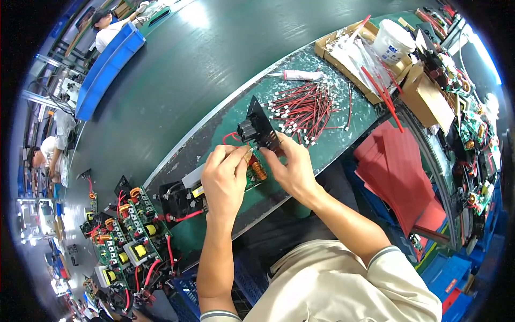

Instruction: The recorder is assembling electronic components, specifically attaching fans and applying thermal paste to circuit boards on an assembly line.

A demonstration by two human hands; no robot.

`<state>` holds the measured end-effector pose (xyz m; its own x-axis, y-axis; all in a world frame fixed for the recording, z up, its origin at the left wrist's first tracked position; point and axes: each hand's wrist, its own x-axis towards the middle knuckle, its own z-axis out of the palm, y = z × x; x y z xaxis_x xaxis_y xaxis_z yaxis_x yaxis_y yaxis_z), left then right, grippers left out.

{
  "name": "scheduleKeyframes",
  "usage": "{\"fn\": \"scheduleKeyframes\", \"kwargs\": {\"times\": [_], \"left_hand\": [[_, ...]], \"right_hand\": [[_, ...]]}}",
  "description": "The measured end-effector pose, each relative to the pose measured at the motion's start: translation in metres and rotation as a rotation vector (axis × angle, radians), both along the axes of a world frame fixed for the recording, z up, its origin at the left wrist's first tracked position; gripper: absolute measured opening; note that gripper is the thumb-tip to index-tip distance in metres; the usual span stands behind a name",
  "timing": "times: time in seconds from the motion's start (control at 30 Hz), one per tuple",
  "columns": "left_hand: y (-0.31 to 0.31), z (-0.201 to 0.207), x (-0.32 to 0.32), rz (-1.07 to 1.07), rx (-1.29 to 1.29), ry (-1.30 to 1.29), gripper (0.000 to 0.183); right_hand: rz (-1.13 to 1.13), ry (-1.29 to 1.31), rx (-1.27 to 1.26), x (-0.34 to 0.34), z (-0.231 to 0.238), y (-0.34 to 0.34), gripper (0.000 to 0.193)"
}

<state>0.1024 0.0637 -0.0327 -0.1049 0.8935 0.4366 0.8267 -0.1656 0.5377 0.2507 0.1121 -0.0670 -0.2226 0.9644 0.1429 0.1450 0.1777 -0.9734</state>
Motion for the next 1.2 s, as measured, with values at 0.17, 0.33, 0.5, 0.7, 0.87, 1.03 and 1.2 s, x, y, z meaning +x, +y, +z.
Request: {"fn": "scheduleKeyframes", "kwargs": {"times": [0.17,0.33,0.5,0.7,0.87,1.03,1.2], "left_hand": [[-0.001,-0.003,-0.001,0.011,-0.029,-0.104,0.015],[-0.002,-0.006,-0.001,0.017,-0.025,-0.191,0.016],[-0.001,-0.009,-0.002,-0.018,-0.010,-0.126,0.020],[-0.003,-0.013,0.005,0.040,0.036,-0.087,0.014],[0.000,-0.018,0.007,0.059,0.063,-0.056,0.011],[-0.004,0.012,-0.018,-0.016,0.003,-0.057,0.045],[-0.069,0.006,-0.043,0.120,-0.221,0.292,0.081]], "right_hand": [[-0.013,-0.008,0.271,-0.002,0.001,-0.003,0.035],[-0.002,-0.031,0.235,0.001,0.002,-0.002,0.036],[-0.009,-0.041,0.371,0.000,-0.003,0.000,0.039],[0.009,-0.108,0.360,0.003,0.001,-0.011,0.043],[-0.038,-0.072,0.266,-0.007,-0.019,-0.012,0.033],[-0.100,-0.335,0.062,0.000,-0.010,0.025,0.026],[0.151,-0.583,-0.044,0.030,0.015,-0.002,0.028]]}}
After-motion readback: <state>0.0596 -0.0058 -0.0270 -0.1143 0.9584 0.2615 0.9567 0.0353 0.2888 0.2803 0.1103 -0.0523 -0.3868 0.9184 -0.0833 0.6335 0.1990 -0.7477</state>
